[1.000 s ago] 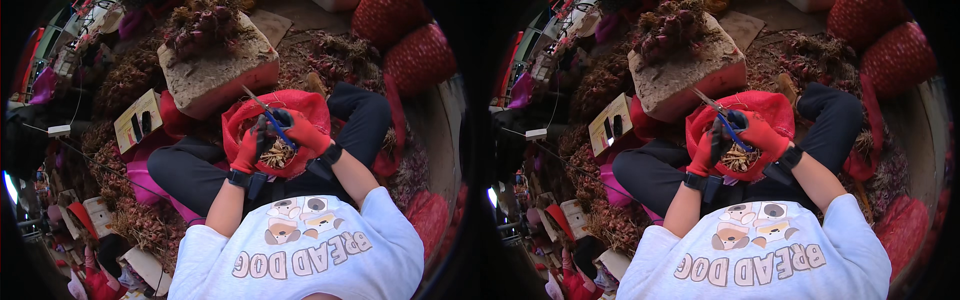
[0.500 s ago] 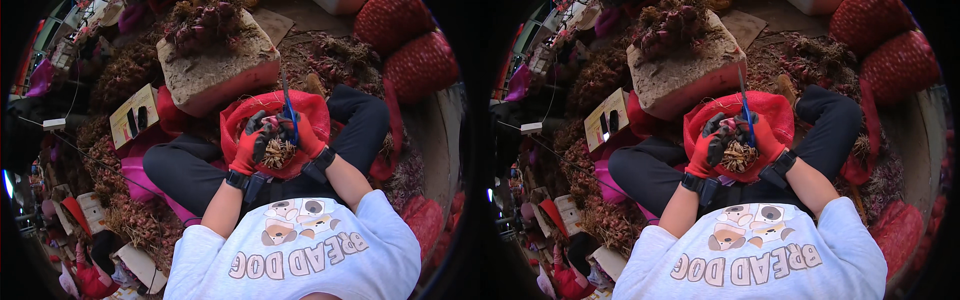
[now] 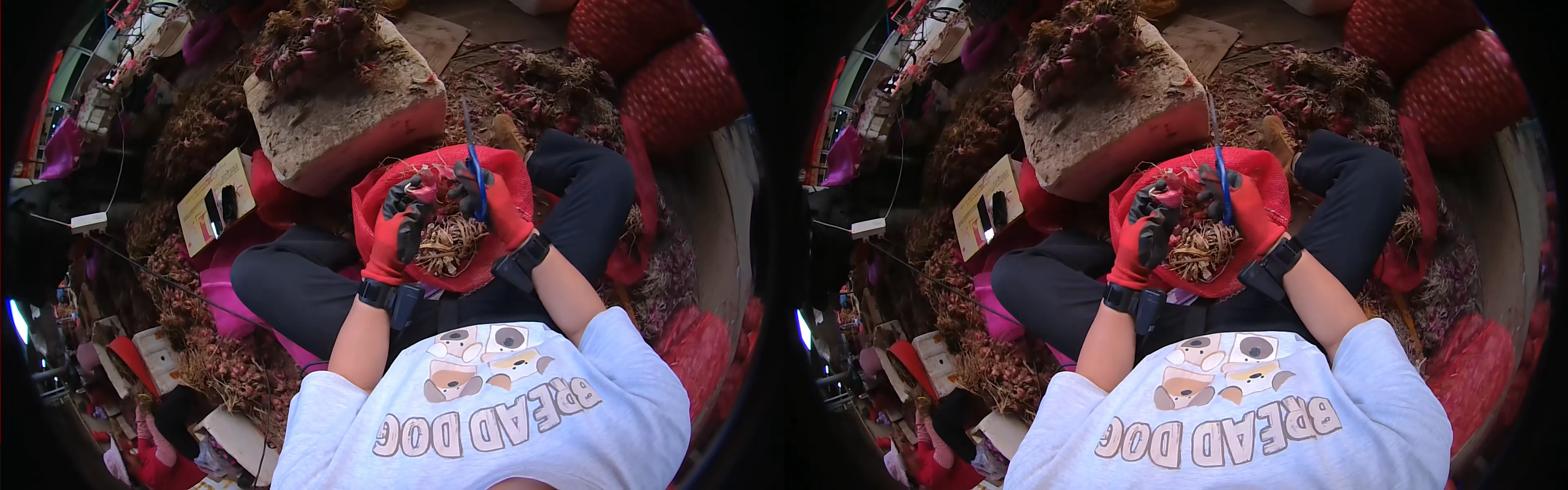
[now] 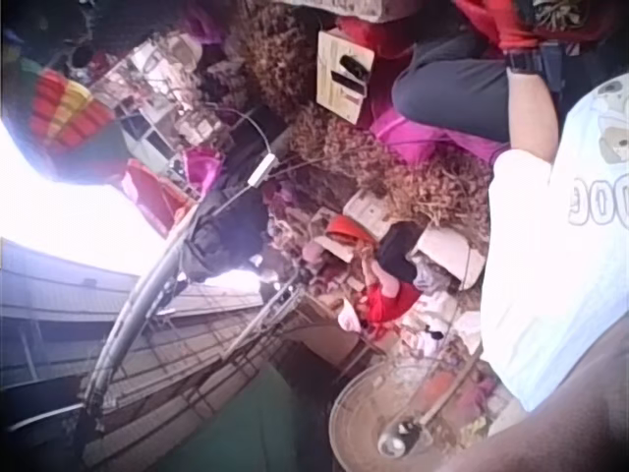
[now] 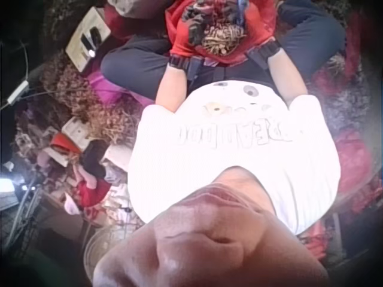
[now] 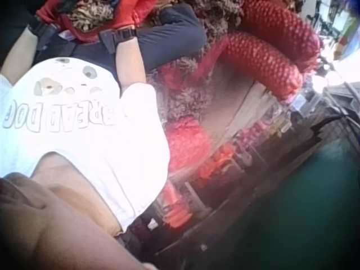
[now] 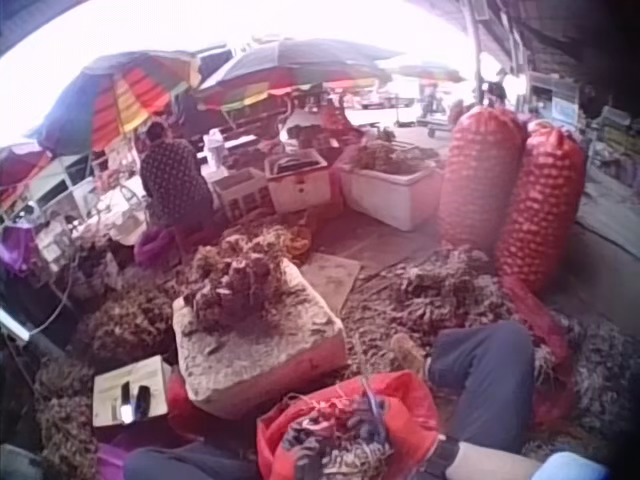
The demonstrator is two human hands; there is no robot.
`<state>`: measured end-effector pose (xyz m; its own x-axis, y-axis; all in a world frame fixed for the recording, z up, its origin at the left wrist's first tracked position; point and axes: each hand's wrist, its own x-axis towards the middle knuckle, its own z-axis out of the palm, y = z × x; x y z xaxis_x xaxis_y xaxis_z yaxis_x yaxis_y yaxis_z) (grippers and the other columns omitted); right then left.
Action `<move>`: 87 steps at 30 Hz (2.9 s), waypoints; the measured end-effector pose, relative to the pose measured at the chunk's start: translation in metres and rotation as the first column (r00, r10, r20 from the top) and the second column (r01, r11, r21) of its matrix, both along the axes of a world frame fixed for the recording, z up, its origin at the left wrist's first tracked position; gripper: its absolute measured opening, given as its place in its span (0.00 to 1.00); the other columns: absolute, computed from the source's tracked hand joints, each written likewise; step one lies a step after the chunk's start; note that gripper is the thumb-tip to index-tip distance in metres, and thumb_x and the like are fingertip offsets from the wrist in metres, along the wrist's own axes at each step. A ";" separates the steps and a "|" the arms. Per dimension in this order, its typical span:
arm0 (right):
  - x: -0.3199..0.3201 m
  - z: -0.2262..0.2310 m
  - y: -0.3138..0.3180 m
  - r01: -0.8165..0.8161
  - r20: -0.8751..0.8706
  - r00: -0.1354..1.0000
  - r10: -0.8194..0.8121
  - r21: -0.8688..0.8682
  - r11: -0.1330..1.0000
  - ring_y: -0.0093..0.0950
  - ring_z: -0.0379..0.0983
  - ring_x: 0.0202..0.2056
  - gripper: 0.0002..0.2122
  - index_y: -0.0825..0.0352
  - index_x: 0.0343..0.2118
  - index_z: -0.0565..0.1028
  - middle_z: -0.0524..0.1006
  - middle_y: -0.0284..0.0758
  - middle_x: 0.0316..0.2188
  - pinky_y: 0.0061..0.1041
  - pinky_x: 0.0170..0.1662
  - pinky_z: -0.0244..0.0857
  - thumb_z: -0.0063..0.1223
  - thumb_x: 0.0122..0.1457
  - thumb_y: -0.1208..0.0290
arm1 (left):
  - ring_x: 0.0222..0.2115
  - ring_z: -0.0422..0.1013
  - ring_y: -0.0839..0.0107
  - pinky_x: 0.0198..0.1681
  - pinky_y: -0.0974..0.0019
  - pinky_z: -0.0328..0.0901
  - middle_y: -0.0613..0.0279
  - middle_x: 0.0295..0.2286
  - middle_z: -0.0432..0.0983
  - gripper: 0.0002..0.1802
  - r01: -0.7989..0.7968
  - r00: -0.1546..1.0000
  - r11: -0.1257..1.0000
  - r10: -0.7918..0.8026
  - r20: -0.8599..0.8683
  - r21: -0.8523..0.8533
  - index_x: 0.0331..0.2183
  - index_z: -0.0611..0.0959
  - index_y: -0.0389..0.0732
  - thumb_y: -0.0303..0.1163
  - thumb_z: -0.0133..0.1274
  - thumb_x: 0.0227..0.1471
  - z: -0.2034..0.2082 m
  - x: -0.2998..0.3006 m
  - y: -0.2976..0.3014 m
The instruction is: The recorder uses scissors to trim the roots and stalks off red onions, then places the cleaned onions into a red mesh bag.
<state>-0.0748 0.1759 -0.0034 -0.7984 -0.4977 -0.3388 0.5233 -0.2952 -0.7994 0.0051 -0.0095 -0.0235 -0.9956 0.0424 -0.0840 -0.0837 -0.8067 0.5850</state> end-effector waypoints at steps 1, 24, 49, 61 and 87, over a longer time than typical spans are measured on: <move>0.001 0.009 -0.005 0.003 -0.040 0.999 -0.002 0.021 1.000 0.19 0.72 0.25 0.12 0.68 0.40 0.72 0.77 0.33 0.29 0.15 0.26 0.65 0.53 0.56 0.68 | 0.40 0.69 0.76 0.44 0.73 0.64 0.64 0.42 0.71 0.22 -0.001 1.000 1.000 0.001 -0.003 -0.008 0.50 0.69 0.37 0.19 0.43 0.51 -0.001 -0.001 -0.001; -0.001 0.031 0.001 -0.040 -0.411 0.886 0.215 0.394 0.918 0.25 0.73 0.26 0.16 0.67 0.38 0.72 0.76 0.35 0.30 0.27 0.30 0.68 0.57 0.53 0.60 | 0.37 0.71 0.68 0.39 0.70 0.69 0.55 0.41 0.71 0.21 0.054 0.980 0.896 -0.133 0.150 0.442 0.52 0.67 0.43 0.40 0.41 0.60 0.010 -0.002 -0.003; 0.024 0.051 0.041 0.344 -0.558 0.385 0.735 0.826 0.447 0.37 0.74 0.29 0.13 0.63 0.32 0.75 0.77 0.37 0.25 0.29 0.32 0.66 0.60 0.47 0.62 | 0.30 0.66 0.79 0.37 0.76 0.66 0.70 0.33 0.69 0.28 0.155 0.981 0.955 -0.178 0.073 0.253 0.54 0.64 0.38 0.37 0.51 0.55 0.031 0.005 -0.015; 0.023 0.048 0.028 -0.247 -0.065 0.960 0.273 0.262 0.933 0.18 0.72 0.29 0.14 0.68 0.43 0.73 0.74 0.26 0.28 0.17 0.33 0.65 0.52 0.56 0.67 | 0.47 0.67 0.68 0.51 0.68 0.62 0.58 0.45 0.69 0.29 -0.235 0.966 0.571 0.044 -0.257 -0.786 0.50 0.71 0.36 0.15 0.52 0.42 0.043 0.002 0.012; 0.025 0.017 0.011 -0.306 -0.006 0.948 0.318 0.258 0.916 0.14 0.66 0.23 0.19 0.71 0.50 0.68 0.71 0.26 0.26 0.12 0.24 0.60 0.48 0.60 0.62 | 0.37 0.71 0.74 0.37 0.70 0.68 0.61 0.40 0.74 0.23 -0.187 0.459 0.615 0.744 0.485 -0.766 0.50 0.70 0.36 0.23 0.50 0.50 -0.013 0.332 -0.117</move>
